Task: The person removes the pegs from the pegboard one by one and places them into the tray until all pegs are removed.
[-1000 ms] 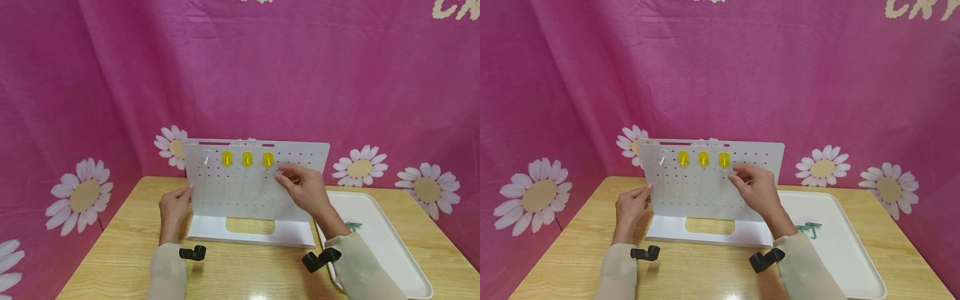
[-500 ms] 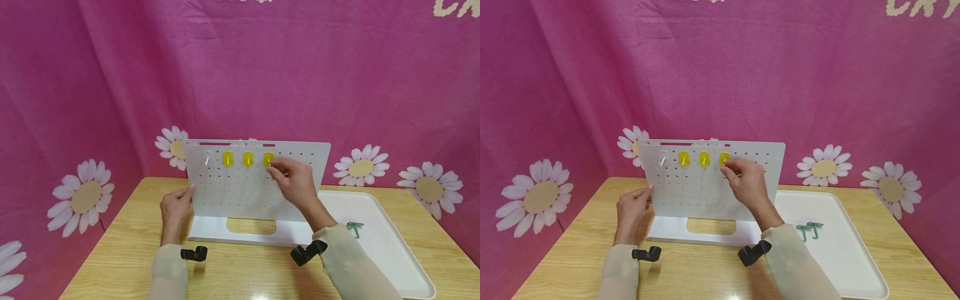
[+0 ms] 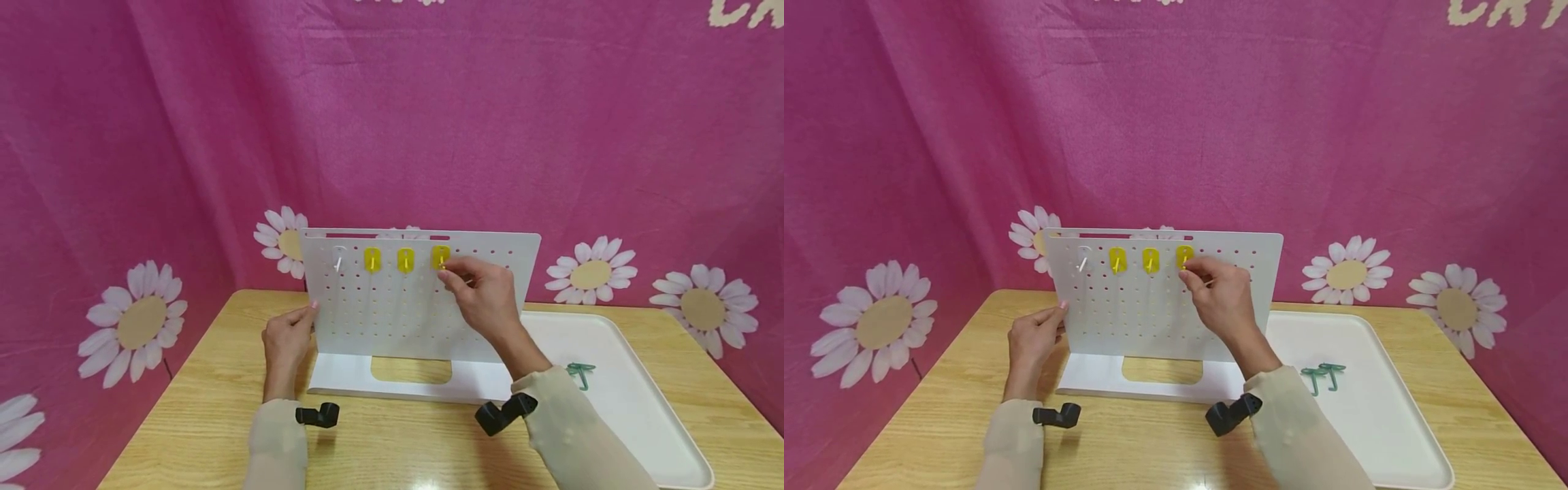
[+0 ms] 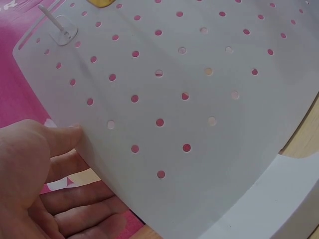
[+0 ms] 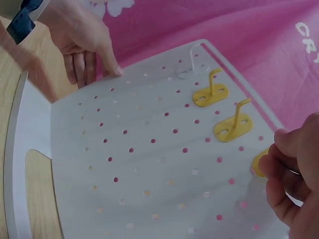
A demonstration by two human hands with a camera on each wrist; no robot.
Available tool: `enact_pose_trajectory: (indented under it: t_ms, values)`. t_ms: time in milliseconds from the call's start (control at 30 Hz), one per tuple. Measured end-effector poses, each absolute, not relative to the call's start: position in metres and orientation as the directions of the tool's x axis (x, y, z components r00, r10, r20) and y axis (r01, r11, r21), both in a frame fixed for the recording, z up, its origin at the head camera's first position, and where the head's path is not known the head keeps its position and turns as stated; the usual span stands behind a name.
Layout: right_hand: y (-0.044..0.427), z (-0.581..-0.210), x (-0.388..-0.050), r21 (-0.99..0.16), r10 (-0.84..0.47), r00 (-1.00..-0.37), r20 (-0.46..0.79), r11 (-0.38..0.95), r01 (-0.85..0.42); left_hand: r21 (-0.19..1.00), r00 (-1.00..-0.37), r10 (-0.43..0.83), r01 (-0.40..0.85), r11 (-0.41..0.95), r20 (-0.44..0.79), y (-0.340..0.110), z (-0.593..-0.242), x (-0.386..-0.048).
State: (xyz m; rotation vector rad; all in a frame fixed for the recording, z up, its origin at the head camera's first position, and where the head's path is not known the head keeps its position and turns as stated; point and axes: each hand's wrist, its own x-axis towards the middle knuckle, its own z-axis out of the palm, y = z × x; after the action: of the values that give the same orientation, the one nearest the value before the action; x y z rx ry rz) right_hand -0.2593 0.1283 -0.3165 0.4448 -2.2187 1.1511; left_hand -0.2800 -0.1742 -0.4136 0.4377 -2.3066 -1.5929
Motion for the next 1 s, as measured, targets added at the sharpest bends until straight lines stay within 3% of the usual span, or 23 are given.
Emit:
enact_pose_trajectory:
  t_ms: [400,700,1000]
  values:
    - [0.154,-0.308,-0.239,-0.568,0.011,-0.674,0.738,0.549,-0.613,0.942,-0.908,-0.411,-0.064,0.330,0.083,-0.174,-0.416,-0.279]
    - [0.190,-0.318,-0.221,-0.514,0.009,-0.655,0.756,0.629,-0.583,0.941,-0.910,-0.406,-0.059,0.334,0.087,-0.175,-0.415,-0.280]
    - [0.245,-0.345,-0.208,-0.494,0.039,-0.703,0.710,0.739,-0.458,0.940,-0.910,-0.405,-0.055,0.336,0.092,-0.175,-0.416,-0.281]
